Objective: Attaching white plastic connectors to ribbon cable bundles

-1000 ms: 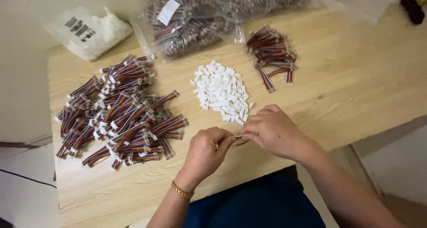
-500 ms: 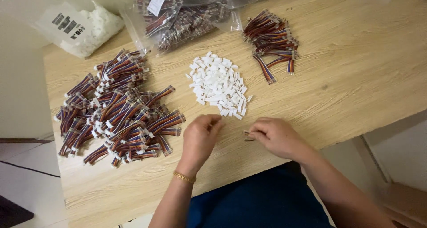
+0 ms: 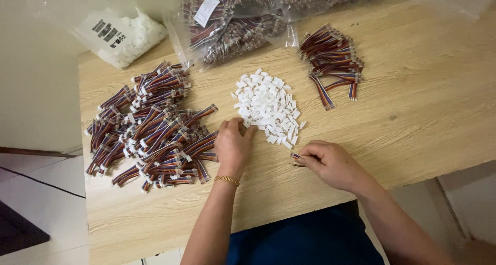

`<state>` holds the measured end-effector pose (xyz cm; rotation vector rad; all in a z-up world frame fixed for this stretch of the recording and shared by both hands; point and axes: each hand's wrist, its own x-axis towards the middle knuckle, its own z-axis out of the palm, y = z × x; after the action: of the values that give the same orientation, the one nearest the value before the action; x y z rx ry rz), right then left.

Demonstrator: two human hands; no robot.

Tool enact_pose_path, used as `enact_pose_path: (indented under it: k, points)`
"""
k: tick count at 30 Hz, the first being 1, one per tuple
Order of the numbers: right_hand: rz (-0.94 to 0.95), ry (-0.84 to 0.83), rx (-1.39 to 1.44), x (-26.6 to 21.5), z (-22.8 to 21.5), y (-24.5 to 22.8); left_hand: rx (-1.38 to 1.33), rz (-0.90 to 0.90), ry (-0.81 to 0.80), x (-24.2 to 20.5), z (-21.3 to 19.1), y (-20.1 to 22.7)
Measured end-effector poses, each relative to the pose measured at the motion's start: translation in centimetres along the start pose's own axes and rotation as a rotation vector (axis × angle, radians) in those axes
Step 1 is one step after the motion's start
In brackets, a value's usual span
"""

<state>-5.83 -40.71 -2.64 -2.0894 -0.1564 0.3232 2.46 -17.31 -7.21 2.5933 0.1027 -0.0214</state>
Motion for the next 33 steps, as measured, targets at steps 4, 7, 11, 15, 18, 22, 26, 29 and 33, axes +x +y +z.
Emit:
enact_pose_path:
  k: [4, 7, 11, 15, 18, 22, 26, 29, 33]
  points:
    - [-0.003, 0.016, 0.023, 0.0, 0.0, -0.8, 0.016, 0.013, 0.006, 0.5, 2.2, -1.3]
    - [-0.024, 0.006, 0.031, 0.2, 0.1, -1.3, 0.061, 0.06, 0.037, 0.3, 2.5, -1.6]
    - [-0.06, 0.01, 0.031, 1.0, -0.1, -2.5, -0.154, 0.149, 0.051, -0.6, 0.3, -0.5]
    - [-0.092, 0.028, 0.089, 1.9, 0.3, -3.2, -1.016, -0.031, -0.202, -3.9, -2.8, 1.7]
    - [-0.091, 0.016, 0.136, 2.3, 1.2, -3.9, -1.417, -0.231, -0.372, -5.4, -3.7, 2.4]
    - [-0.066, -0.032, 0.102, 2.2, 1.1, -6.9, -1.555, -0.224, -0.428, -6.5, -2.9, 1.2]
    - [-0.057, -0.052, 0.072, 2.2, 1.1, -8.1, -1.603, -0.191, -0.455, -7.1, -3.9, 1.3]
    - [-0.044, -0.046, 0.064, 2.2, 1.1, -8.4, -1.614, -0.166, -0.457, -7.2, -4.2, 1.2]
    - [-0.03, -0.041, 0.052, 1.9, 0.7, -9.5, -1.523, -0.109, -0.372, -7.5, -3.9, 0.9]
